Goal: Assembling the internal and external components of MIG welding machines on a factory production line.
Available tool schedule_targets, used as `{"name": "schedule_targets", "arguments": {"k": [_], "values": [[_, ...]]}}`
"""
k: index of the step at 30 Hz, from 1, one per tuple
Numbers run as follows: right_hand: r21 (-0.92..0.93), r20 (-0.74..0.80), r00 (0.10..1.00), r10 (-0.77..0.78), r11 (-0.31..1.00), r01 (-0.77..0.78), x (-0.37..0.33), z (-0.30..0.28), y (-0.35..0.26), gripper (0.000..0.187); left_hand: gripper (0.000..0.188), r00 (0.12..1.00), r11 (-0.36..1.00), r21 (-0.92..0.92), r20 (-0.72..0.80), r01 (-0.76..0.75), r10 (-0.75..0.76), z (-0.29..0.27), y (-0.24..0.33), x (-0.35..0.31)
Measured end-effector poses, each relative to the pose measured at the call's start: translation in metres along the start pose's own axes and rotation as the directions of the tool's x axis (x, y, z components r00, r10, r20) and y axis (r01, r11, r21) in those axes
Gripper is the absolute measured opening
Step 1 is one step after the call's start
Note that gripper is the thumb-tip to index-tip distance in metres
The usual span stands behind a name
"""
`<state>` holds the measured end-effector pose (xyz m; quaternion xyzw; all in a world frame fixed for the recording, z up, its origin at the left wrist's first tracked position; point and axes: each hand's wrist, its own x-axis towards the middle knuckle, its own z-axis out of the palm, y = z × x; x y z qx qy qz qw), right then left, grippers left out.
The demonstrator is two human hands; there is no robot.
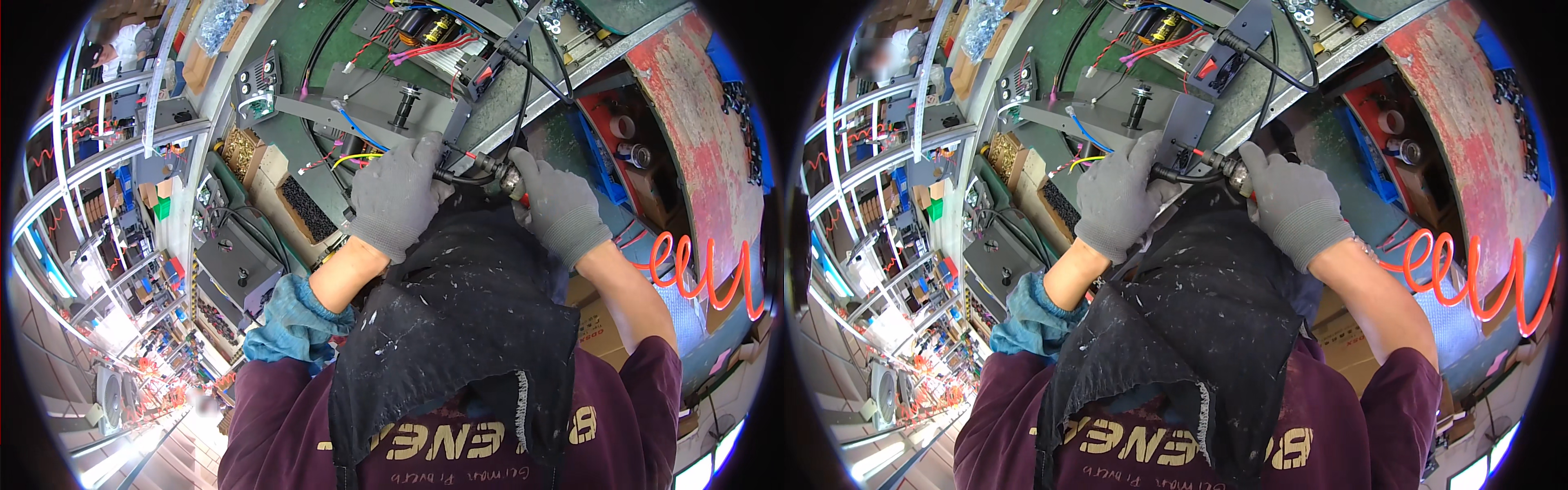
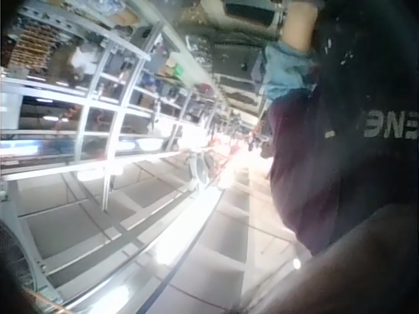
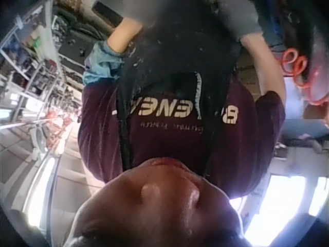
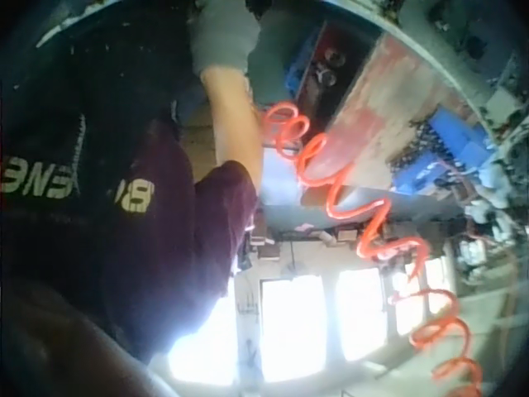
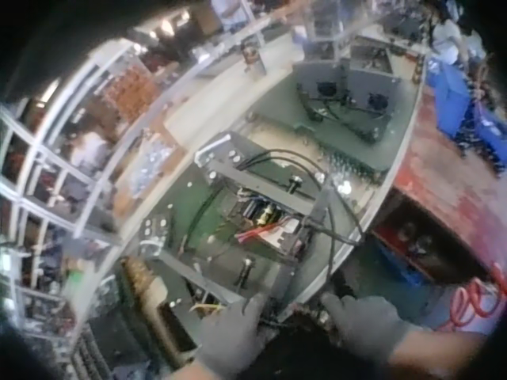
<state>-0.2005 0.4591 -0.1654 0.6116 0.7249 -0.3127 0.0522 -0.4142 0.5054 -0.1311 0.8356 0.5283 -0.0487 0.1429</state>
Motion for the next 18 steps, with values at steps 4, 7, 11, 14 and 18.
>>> {"name": "schedule_targets", "arguments": {"k": [4, 7, 11, 14, 18], "values": [[-0.023, 0.021, 1.000, 0.009, 1.000, -0.009, 0.002, -0.001, -0.002, 0.059, 0.057, 1.000, 1.000, -0.017, -0.002, -0.002, 0.002, 0.000, 0.000, 0.000], [0.010, -0.007, 1.000, 0.000, 1.000, 0.000, -0.001, -0.001, 0.001, 0.064, 0.058, 1.000, 1.000, -0.020, 0.018, 0.002, -0.002, -0.002, 0.000, -0.001], [0.131, -0.143, 0.979, -0.147, 0.977, 0.166, -0.018, 0.000, 0.036, 0.072, 0.063, 0.999, 1.000, 0.011, 0.021, 0.027, -0.027, -0.007, 0.005, -0.002], [0.055, -0.147, 0.969, -0.196, 0.977, 0.206, -0.030, -0.004, 0.098, 0.062, 0.066, 0.998, 0.998, -0.033, 0.044, 0.044, -0.043, -0.014, 0.009, -0.002], [-0.035, -0.123, 0.985, 0.118, 0.992, -0.123, -0.032, -0.015, 0.210, 0.052, 0.064, 0.991, 0.975, -0.189, 0.081, 0.117, -0.103, -0.022, 0.014, 0.002]]}}
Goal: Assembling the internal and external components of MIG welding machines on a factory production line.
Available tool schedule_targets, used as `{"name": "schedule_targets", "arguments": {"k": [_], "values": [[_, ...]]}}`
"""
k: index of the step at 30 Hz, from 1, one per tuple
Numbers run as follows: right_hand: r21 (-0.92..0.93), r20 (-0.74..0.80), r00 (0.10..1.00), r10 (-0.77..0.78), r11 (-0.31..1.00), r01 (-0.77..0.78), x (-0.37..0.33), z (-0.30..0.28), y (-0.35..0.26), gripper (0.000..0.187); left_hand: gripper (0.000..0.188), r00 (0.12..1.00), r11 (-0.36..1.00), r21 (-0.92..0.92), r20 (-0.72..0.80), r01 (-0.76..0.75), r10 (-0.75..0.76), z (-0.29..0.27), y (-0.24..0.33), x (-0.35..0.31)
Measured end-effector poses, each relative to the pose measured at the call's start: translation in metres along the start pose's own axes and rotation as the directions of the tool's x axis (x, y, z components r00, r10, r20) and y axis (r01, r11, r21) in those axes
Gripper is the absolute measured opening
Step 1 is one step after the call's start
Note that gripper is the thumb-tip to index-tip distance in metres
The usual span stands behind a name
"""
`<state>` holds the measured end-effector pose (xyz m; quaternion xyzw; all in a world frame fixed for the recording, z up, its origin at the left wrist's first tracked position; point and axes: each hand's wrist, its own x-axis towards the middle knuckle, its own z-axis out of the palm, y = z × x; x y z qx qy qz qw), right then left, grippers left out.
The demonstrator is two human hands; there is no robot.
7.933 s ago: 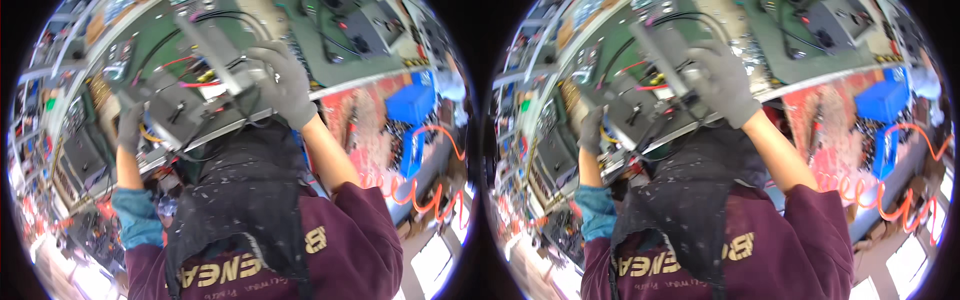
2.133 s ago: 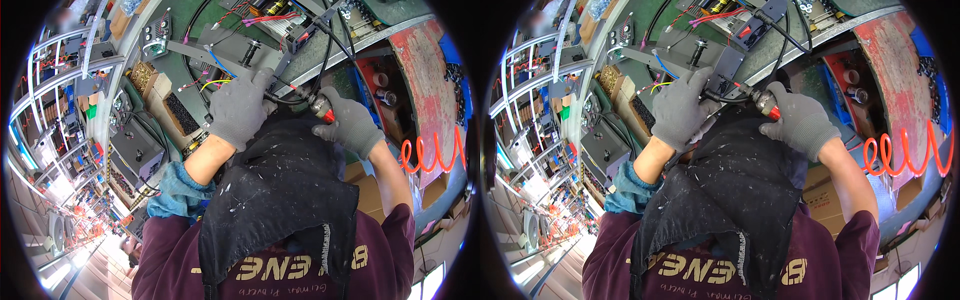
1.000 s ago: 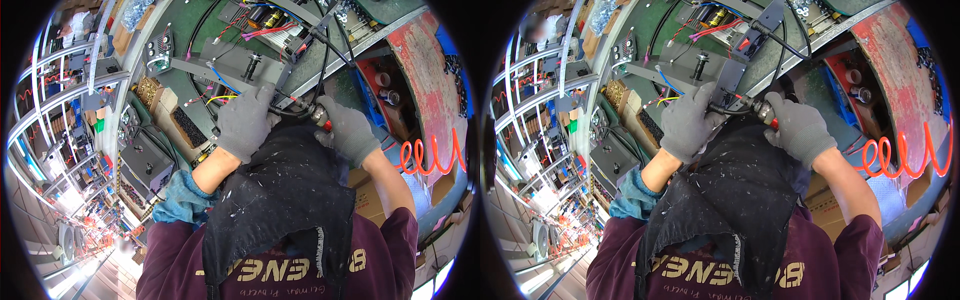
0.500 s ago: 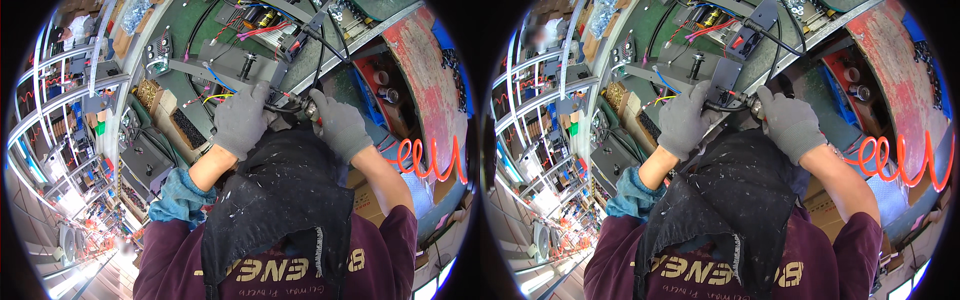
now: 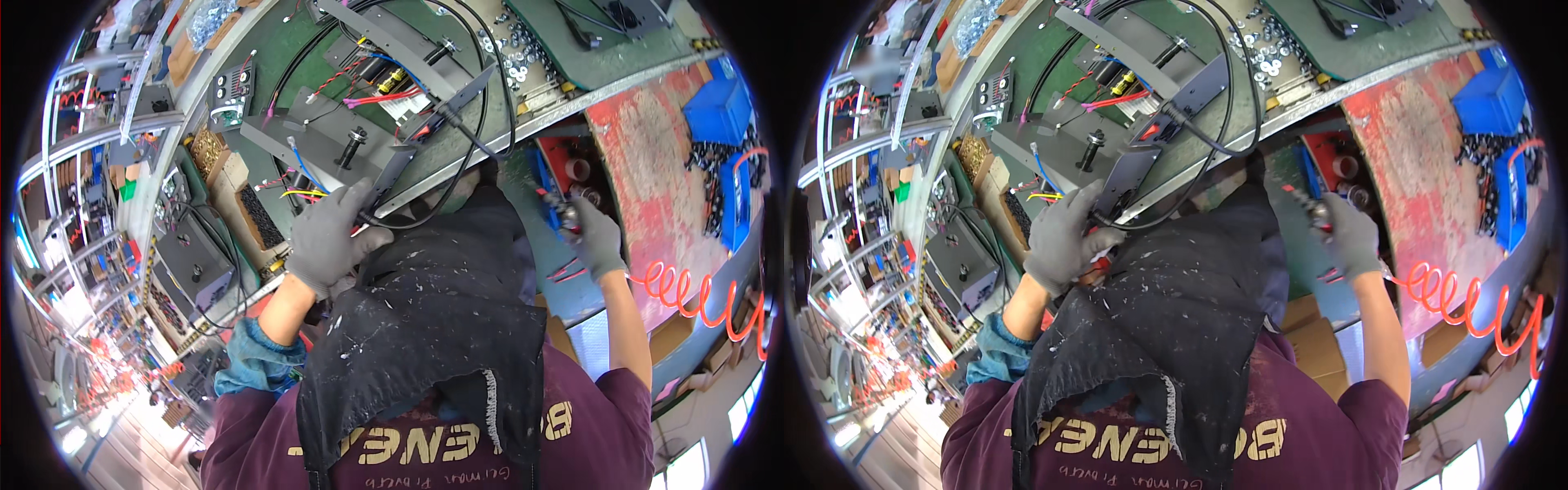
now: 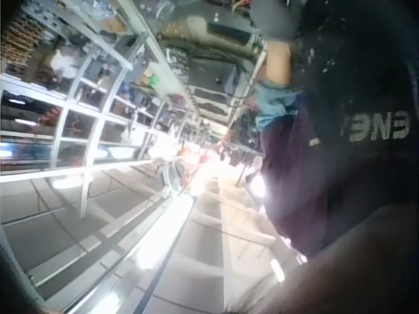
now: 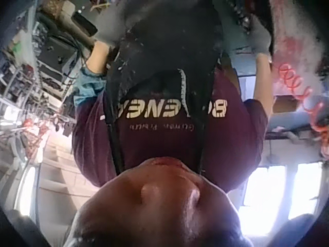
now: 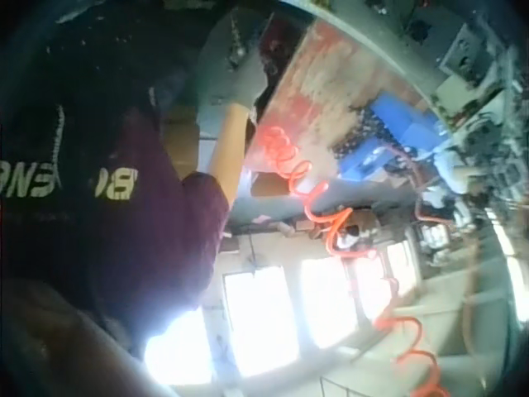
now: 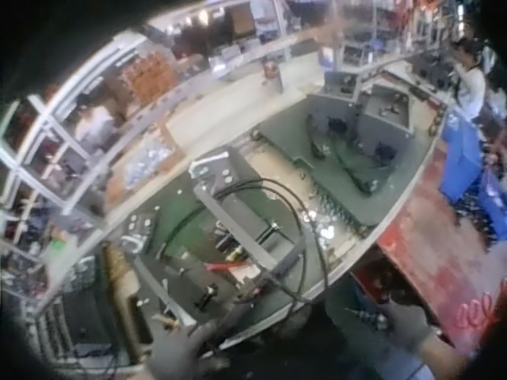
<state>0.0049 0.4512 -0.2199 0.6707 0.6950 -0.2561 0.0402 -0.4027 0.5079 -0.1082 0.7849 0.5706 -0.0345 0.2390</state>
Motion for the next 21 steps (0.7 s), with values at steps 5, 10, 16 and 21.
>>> {"name": "schedule_targets", "arguments": {"k": [5, 10, 16, 21], "values": [[0.104, -0.108, 0.942, 0.319, 0.946, -0.308, 0.044, -0.012, 0.120, 0.048, 0.046, 0.985, 0.974, -0.190, -0.098, 0.125, -0.145, 0.006, 0.009, 0.010], [0.084, -0.158, 0.934, 0.320, 0.947, -0.311, 0.089, -0.021, 0.186, 0.047, 0.030, 0.885, 0.802, -0.555, -0.233, 0.220, -0.404, 0.010, 0.025, 0.011], [0.054, -0.114, 0.939, 0.326, 0.945, -0.321, 0.111, -0.023, 0.204, 0.049, 0.035, 0.796, -0.542, -0.782, 0.101, -0.308, -0.597, 0.001, 0.032, -0.002], [-0.028, -0.076, 0.933, 0.351, 0.935, -0.354, 0.117, -0.024, 0.212, 0.050, 0.034, 0.733, -0.366, -0.856, -0.023, -0.367, -0.680, 0.015, 0.035, -0.013]]}}
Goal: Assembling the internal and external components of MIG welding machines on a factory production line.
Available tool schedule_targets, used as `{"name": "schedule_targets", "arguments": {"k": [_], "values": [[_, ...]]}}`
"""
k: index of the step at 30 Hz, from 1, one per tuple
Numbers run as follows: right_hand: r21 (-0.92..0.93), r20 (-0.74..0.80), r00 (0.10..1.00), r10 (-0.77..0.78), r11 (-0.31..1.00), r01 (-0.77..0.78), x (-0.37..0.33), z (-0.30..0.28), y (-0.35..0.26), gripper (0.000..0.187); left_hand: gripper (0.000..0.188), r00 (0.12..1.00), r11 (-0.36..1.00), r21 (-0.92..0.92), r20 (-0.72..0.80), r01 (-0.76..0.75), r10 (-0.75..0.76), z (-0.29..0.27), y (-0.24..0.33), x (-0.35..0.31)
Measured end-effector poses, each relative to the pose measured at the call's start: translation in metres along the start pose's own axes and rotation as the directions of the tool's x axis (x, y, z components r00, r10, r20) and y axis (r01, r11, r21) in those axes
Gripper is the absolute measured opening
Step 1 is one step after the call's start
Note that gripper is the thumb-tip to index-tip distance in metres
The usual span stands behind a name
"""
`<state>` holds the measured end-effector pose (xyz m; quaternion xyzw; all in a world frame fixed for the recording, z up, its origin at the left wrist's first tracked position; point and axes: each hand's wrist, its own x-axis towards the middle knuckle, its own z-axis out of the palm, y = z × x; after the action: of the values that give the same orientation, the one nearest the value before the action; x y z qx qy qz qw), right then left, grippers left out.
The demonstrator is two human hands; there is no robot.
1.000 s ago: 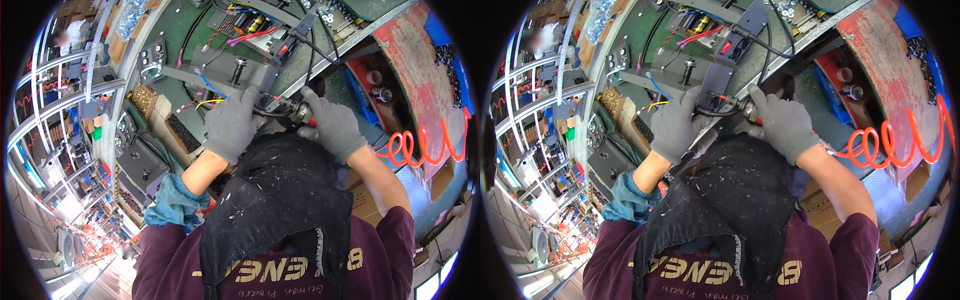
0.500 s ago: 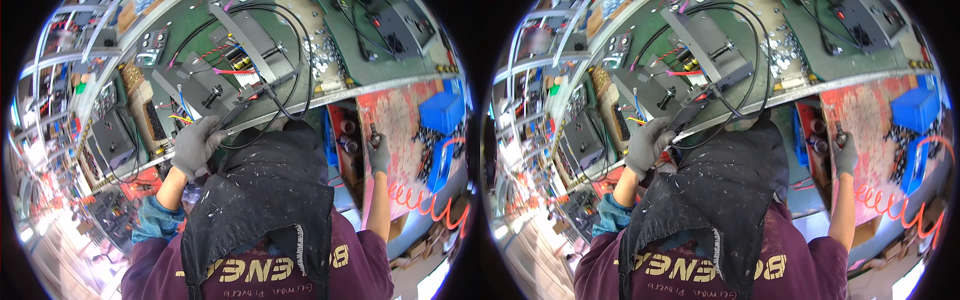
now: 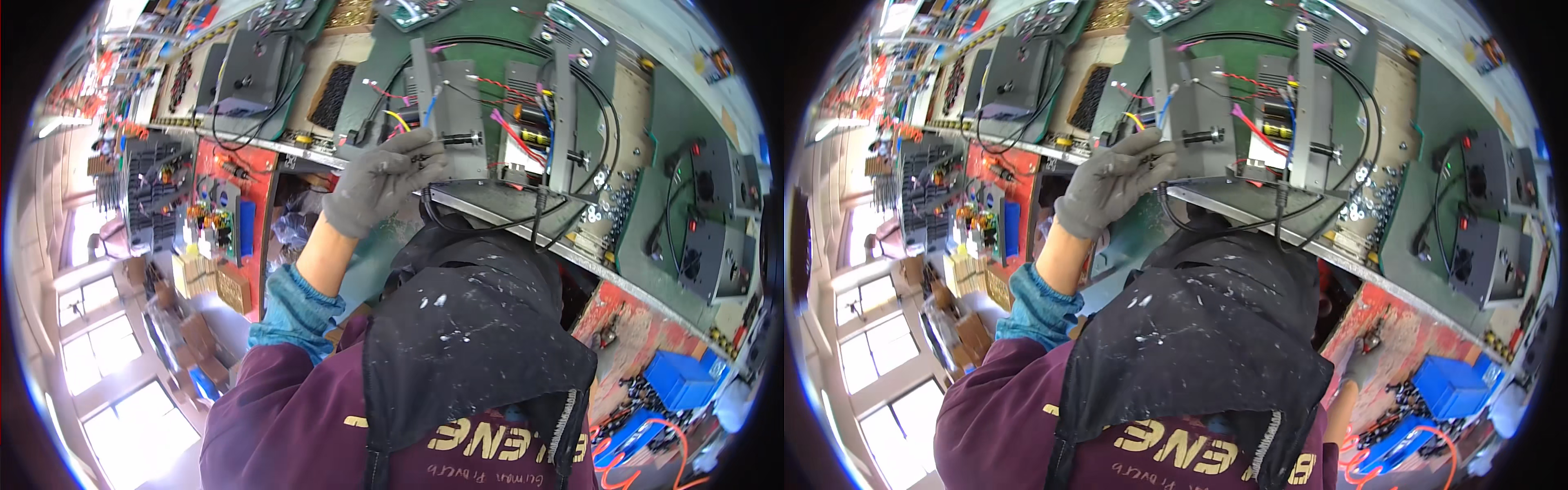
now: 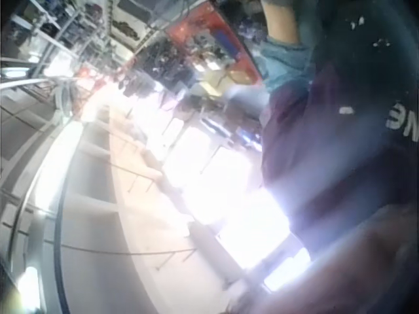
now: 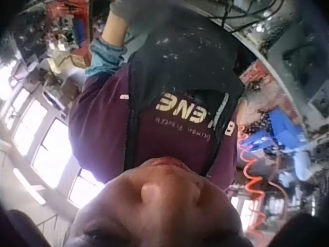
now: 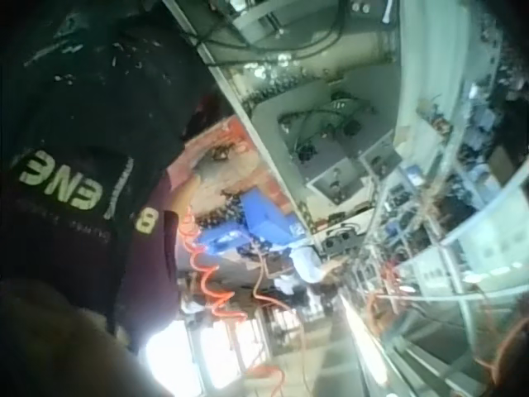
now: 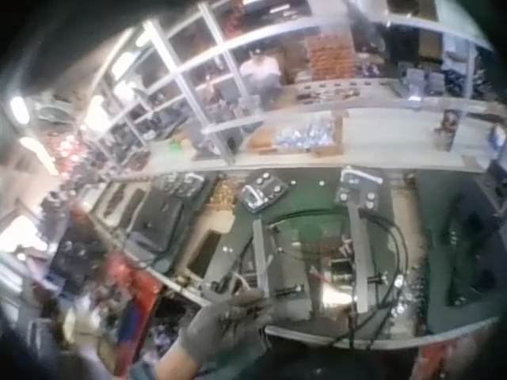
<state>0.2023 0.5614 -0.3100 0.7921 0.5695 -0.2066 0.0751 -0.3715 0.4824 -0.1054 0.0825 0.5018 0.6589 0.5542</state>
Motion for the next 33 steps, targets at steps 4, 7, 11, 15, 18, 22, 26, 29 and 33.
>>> {"name": "schedule_targets", "arguments": {"k": [4, 7, 11, 15, 18, 22, 26, 29, 33], "values": [[-0.034, -0.013, 0.994, -0.113, 0.993, 0.112, 0.010, 0.007, 0.003, 0.056, 0.019, 0.975, 0.950, 0.219, 0.077, -0.223, 0.211, -0.013, -0.017, -0.001], [-0.109, -0.021, 0.994, -0.106, 0.989, 0.103, 0.018, 0.012, 0.000, 0.057, 0.017, 0.857, 0.444, 0.758, 0.292, -0.478, 0.425, -0.020, -0.021, -0.001], [-0.184, -0.060, 0.996, -0.065, 0.982, 0.053, 0.024, 0.015, -0.005, 0.058, 0.028, 0.998, 0.948, -0.312, 0.028, 0.057, -0.051, -0.024, -0.020, -0.001], [-0.213, -0.089, 0.996, -0.007, 0.977, -0.012, 0.021, 0.015, -0.005, 0.059, 0.030, 0.998, 0.977, -0.205, 0.038, 0.058, -0.051, -0.029, -0.016, 0.002], [-0.228, -0.106, 0.994, 0.036, 0.972, -0.059, 0.019, 0.016, -0.006, 0.060, 0.027, 0.997, 0.972, -0.221, 0.006, 0.082, -0.083, -0.035, -0.012, 0.004], [-0.261, -0.126, 0.991, 0.055, 0.962, -0.086, 0.020, 0.015, -0.012, 0.062, 0.023, 0.995, 0.963, -0.267, 0.098, 0.027, 0.000, -0.039, 0.000, 0.007], [-0.305, -0.153, 0.985, 0.082, 0.944, -0.126, 0.021, 0.011, -0.018, 0.063, 0.023, 0.999, 0.974, -0.226, -0.010, 0.034, -0.037, -0.045, 0.016, 0.002], [-0.323, -0.185, 0.977, 0.105, 0.933, -0.161, 0.021, 0.007, -0.025, 0.064, 0.023, 0.998, 0.934, -0.353, 0.004, 0.059, -0.062, -0.056, 0.028, -0.004], [-0.315, -0.286, 0.955, 0.074, 0.934, -0.167, 0.009, -0.002, -0.056, 0.064, 0.028, 0.993, 0.972, -0.205, 0.032, 0.119, -0.115, -0.091, 0.048, 0.007]]}}
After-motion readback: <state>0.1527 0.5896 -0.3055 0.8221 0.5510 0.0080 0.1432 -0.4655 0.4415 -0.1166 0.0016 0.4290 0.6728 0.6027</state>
